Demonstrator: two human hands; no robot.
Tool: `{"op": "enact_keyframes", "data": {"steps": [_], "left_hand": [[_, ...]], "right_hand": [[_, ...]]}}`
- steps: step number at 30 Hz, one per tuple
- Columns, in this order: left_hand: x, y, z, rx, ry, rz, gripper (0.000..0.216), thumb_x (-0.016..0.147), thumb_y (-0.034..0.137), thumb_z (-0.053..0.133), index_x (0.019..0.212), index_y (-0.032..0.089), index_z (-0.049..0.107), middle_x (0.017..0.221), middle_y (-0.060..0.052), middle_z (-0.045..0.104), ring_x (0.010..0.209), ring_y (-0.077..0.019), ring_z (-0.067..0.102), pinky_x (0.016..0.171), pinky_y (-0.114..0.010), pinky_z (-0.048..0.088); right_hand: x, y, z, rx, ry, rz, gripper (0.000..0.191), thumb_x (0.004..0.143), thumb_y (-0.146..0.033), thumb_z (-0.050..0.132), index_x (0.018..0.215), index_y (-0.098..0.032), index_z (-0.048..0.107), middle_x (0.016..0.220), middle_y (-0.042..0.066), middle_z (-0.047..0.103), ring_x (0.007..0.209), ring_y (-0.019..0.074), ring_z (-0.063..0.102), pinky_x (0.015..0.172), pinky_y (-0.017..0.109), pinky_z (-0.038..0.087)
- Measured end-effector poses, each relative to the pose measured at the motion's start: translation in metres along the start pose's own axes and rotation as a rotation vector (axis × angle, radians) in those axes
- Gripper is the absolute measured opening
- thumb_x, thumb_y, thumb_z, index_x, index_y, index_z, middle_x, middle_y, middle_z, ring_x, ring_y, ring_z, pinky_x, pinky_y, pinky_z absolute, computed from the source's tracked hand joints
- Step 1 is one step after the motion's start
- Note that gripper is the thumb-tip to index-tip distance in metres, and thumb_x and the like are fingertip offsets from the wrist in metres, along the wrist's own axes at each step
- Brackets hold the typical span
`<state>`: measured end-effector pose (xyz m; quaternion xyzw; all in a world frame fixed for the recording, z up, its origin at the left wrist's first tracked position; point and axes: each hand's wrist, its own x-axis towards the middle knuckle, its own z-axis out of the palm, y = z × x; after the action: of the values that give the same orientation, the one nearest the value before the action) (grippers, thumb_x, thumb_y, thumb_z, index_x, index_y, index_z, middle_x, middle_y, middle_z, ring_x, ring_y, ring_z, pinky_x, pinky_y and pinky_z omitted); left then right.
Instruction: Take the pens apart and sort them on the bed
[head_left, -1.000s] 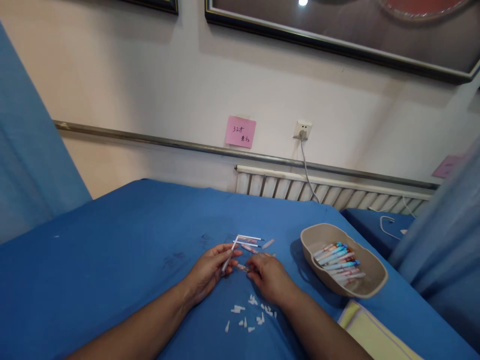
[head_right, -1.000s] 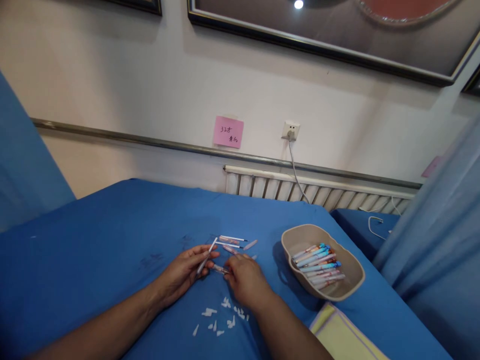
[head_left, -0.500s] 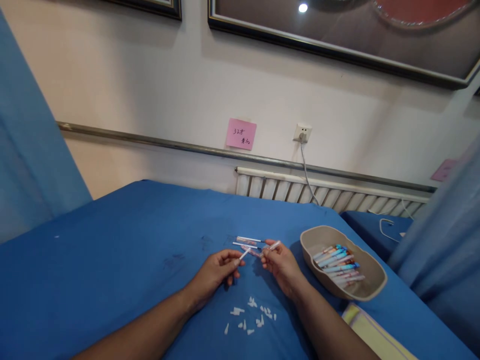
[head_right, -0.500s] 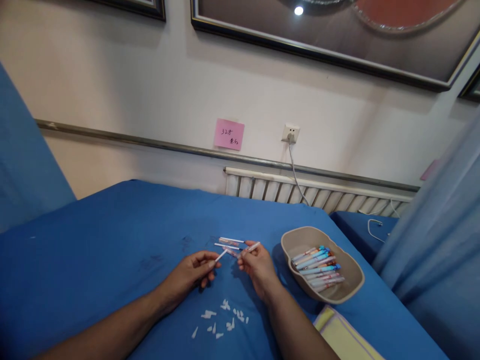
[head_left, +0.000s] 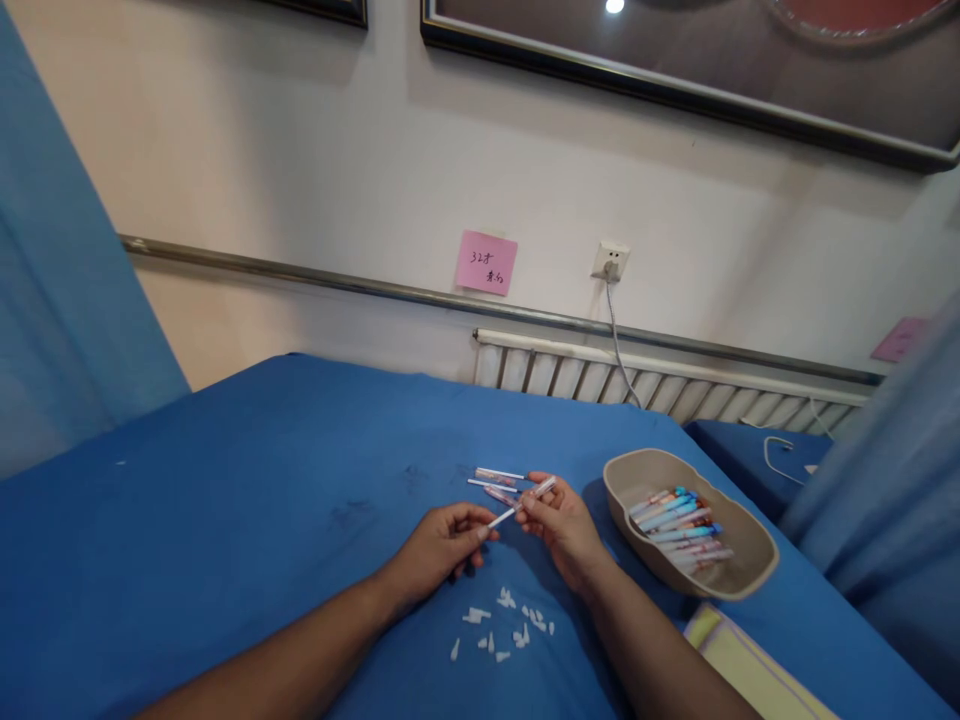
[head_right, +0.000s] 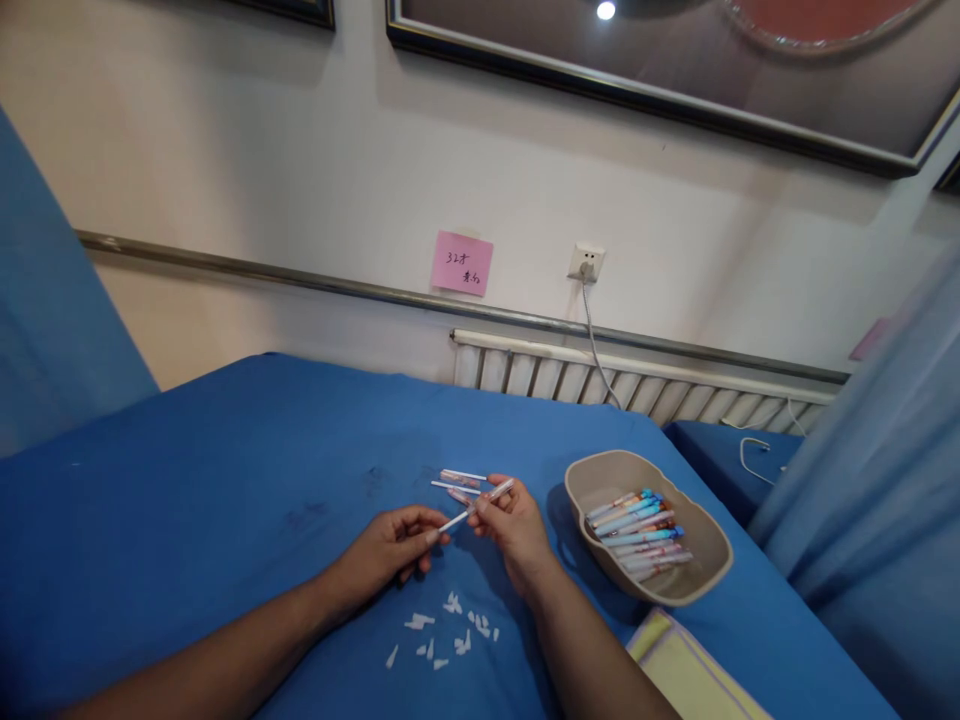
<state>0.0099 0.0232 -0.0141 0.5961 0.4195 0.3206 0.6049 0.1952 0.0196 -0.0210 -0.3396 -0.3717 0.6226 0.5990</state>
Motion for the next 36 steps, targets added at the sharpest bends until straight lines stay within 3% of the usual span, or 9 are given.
{"op": "enact_keyframes", "data": {"steps": [6,12,16,23,29,36], "left_hand": [[-0.002,0.002,0.002,-0.011,0.016,-0.011,0.038,0.070,0.043,0.064,0.095,0.015,0.060,0.080,-0.004,0.069,0.048,-0.0078,0.053,0.042,-0.018,0.033],[-0.003,0.004,0.003,-0.039,0.020,0.006,0.040,0.068,0.040,0.067,0.098,0.015,0.059,0.080,-0.002,0.067,0.052,-0.0080,0.053,0.045,-0.018,0.034],[-0.002,0.002,0.002,-0.074,-0.014,0.045,0.040,0.063,0.032,0.073,0.097,0.015,0.059,0.083,-0.002,0.065,0.054,-0.0069,0.050,0.048,-0.019,0.037],[-0.004,0.001,0.006,-0.048,0.080,0.035,0.033,0.064,0.023,0.068,0.093,0.016,0.056,0.077,0.001,0.060,0.062,-0.0101,0.055,0.055,-0.021,0.044],[-0.008,0.003,0.008,0.049,0.088,0.041,0.031,0.069,0.030,0.064,0.096,0.017,0.055,0.082,-0.002,0.062,0.067,-0.0134,0.060,0.052,-0.021,0.043],[-0.006,0.004,0.003,0.219,0.084,0.041,0.028,0.074,0.043,0.059,0.077,0.016,0.057,0.060,0.004,0.053,0.049,-0.0092,0.047,0.046,-0.018,0.036]], "right_hand": [[0.001,0.001,0.002,-0.137,0.016,-0.063,0.053,0.061,-0.031,0.077,0.102,-0.019,0.046,0.073,-0.003,0.060,0.056,0.0101,0.059,0.051,0.020,0.044],[-0.005,0.005,0.014,-0.204,-0.051,-0.108,0.061,0.062,-0.032,0.075,0.112,-0.022,0.043,0.073,-0.003,0.060,0.057,0.0121,0.060,0.052,0.023,0.045],[-0.007,0.007,0.013,-0.249,-0.093,-0.107,0.048,0.066,-0.034,0.072,0.105,-0.021,0.047,0.074,-0.002,0.060,0.057,0.0120,0.060,0.052,0.024,0.045],[-0.002,0.010,0.000,-0.349,-0.153,-0.113,0.033,0.075,-0.041,0.063,0.097,-0.020,0.051,0.076,0.000,0.063,0.059,0.0130,0.061,0.054,0.024,0.045],[-0.001,0.008,-0.002,-0.335,-0.151,-0.119,0.030,0.071,-0.042,0.068,0.084,-0.019,0.052,0.071,-0.001,0.063,0.056,0.0117,0.060,0.053,0.023,0.044],[-0.003,0.002,0.003,-0.357,-0.093,-0.150,0.034,0.067,-0.047,0.069,0.081,-0.019,0.054,0.070,0.000,0.064,0.055,0.0123,0.059,0.055,0.025,0.046]]}}
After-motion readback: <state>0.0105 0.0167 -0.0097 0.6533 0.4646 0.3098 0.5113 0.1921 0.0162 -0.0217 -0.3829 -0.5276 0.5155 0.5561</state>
